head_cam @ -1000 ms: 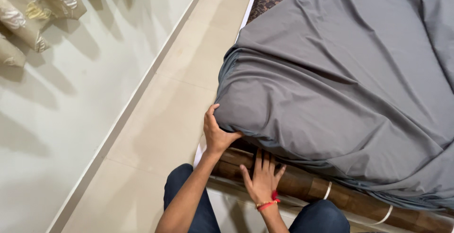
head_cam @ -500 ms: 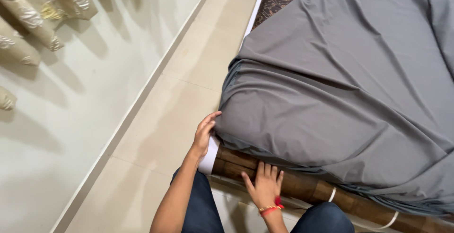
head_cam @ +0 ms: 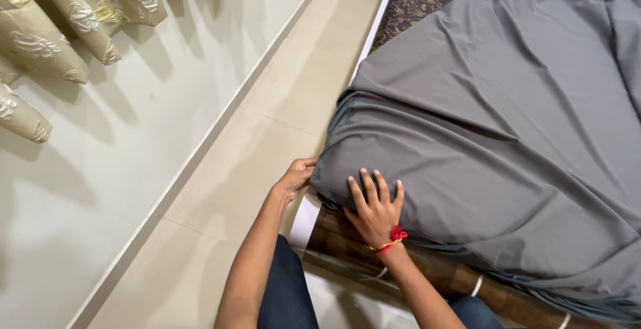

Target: The person spreads a gray bedsheet over a mattress on a bed, pulling the edges and smoothing the fabric by hand to align it with the corners.

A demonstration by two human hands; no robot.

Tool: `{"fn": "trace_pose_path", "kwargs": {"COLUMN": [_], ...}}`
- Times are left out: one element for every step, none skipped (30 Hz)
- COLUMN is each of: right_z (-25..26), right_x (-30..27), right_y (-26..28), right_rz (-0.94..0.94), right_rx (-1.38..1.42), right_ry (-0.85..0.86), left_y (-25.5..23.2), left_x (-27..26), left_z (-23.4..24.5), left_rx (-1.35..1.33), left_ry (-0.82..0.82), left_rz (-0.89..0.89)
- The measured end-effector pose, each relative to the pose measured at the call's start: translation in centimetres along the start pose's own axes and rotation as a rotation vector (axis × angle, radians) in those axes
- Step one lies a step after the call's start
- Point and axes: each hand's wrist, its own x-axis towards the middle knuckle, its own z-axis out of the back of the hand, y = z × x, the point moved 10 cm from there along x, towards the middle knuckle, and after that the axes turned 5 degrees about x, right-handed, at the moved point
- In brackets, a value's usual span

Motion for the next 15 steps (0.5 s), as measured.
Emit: {"fn": "trace_pose_path", "kwargs": {"right_z": [-0.2, -0.3, -0.7, -1.0, -1.2, -1.3, -1.1, -0.9, -0.9, -0.8, -0.7, -0.4, -0.1, 0.2, 0.4], "right_x": [-0.3, -0.9, -1.1, -1.4, -1.6, -1.6, -1.7, -1.7, -1.5, -1.4, -1.1, -0.9, -0.6, -0.5, -0.5], "right_y": [-0.2, -0.3, -0.5, -0.5, -0.5, -0.7, -0.8, -0.9, -1.0, -1.2, -1.5, -1.5, -1.5, -1.4, -1.5], "right_rz": [0.024, 0.046, 0.054, 0.061, 0.067, 0.069, 0.07, 0.07, 0.065, 0.061, 0.057, 0.064, 0.071, 0.08, 0.079], "right_rx": [0.01, 0.021, 0.009, -0.001, -0.011, -0.005, 0.001, 0.008, 0.023, 0.032, 0.04, 0.045, 0.05, 0.054, 0.057], "right_ry": [-0.022, -0.039, -0.047, -0.055, -0.063, -0.078, -0.093, -0.108, -0.1, -0.09, -0.08, -0.091, -0.103, -0.112, -0.106], "left_y": [-0.3, -0.3, -0.8, -1.3, -1.9, -2.6, -3.5, -4.4, -5.8, -6.8, -7.3, -7.6, -7.1, -6.1, -4.0], "left_x": [0.4, 0.6, 0.8, 0.9, 0.9, 0.7, 0.3, -0.3, -0.6, -0.7, -0.6, -0.4, 0.0, 0.2, 1.8], "left_z": [0.3, 0.4, 0.6, 0.5, 0.2, 1.0, 1.5, 2.1, 1.9, 1.4, 1.0, 0.0, -1.2, -2.4, -1.9], "left_rx": [0.051, 0.099, 0.18, 0.261, 0.344, 0.517, 0.69, 0.863, 0.982, 1.097, 1.212, 1.328, 1.44, 1.547, 1.484], "left_ry": [0.008, 0.016, -0.011, -0.038, -0.066, -0.211, -0.358, -0.506, -0.55, -0.588, -0.623, -0.654, -0.681, -0.706, -0.647], "left_rz": [-0.004, -0.002, -0.03, -0.056, -0.082, -0.077, -0.069, -0.057, -0.146, -0.238, -0.331, -0.475, -0.623, -0.773, -0.684]}}
